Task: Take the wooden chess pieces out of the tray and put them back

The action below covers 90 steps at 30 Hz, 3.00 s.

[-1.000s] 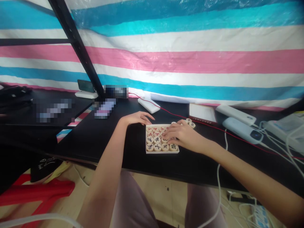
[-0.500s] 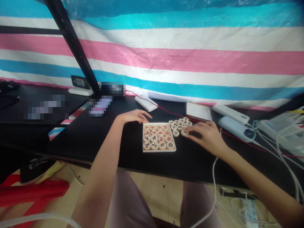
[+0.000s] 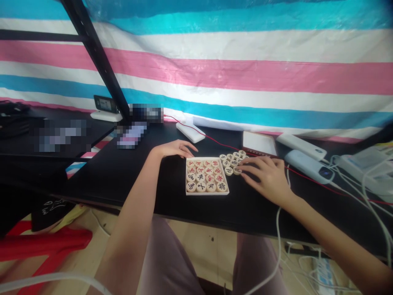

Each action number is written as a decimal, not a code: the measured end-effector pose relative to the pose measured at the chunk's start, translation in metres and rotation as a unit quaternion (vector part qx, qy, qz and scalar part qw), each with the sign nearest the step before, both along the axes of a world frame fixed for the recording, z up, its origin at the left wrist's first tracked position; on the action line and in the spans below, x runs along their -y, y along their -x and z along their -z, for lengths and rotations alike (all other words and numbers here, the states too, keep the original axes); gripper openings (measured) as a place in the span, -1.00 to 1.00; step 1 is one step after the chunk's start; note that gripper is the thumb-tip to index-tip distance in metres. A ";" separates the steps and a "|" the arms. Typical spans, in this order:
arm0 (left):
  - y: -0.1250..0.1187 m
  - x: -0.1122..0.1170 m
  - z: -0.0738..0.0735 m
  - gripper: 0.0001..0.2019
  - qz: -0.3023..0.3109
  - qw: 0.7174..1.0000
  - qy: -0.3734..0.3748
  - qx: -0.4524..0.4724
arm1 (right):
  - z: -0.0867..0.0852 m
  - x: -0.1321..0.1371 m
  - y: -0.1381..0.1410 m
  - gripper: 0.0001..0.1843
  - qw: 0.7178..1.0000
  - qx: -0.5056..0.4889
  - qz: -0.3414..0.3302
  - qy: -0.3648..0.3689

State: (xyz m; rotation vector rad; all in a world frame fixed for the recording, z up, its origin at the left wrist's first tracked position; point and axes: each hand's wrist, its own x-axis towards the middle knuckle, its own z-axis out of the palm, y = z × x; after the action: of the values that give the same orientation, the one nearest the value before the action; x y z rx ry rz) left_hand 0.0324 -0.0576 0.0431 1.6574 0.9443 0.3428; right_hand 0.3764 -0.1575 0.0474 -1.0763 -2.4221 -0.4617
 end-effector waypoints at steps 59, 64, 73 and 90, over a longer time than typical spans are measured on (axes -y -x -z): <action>0.000 0.002 -0.005 -0.54 -0.003 1.000 -0.003 -0.002 | 0.027 -0.012 -0.021 -0.84 0.966 -0.193 -0.045 0.165; 0.000 0.001 -0.004 -0.54 0.004 1.000 -0.009 0.005 | 0.026 -0.014 -0.024 -0.79 0.968 -0.186 -0.048 0.159; 0.002 0.000 -0.001 -0.52 -0.001 1.000 -0.002 0.011 | -0.012 0.011 0.026 -0.78 0.985 -0.103 -0.050 0.126; 0.002 0.000 -0.001 -0.53 -0.001 1.000 -0.008 0.008 | -0.013 0.000 0.020 -0.81 0.984 -0.116 -0.046 0.127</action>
State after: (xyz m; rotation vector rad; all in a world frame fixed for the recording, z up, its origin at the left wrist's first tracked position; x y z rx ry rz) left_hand 0.0306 -0.0578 0.0439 1.6653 0.9333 0.3664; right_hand 0.3564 -0.1578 0.0608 -1.0494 -2.3513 0.0057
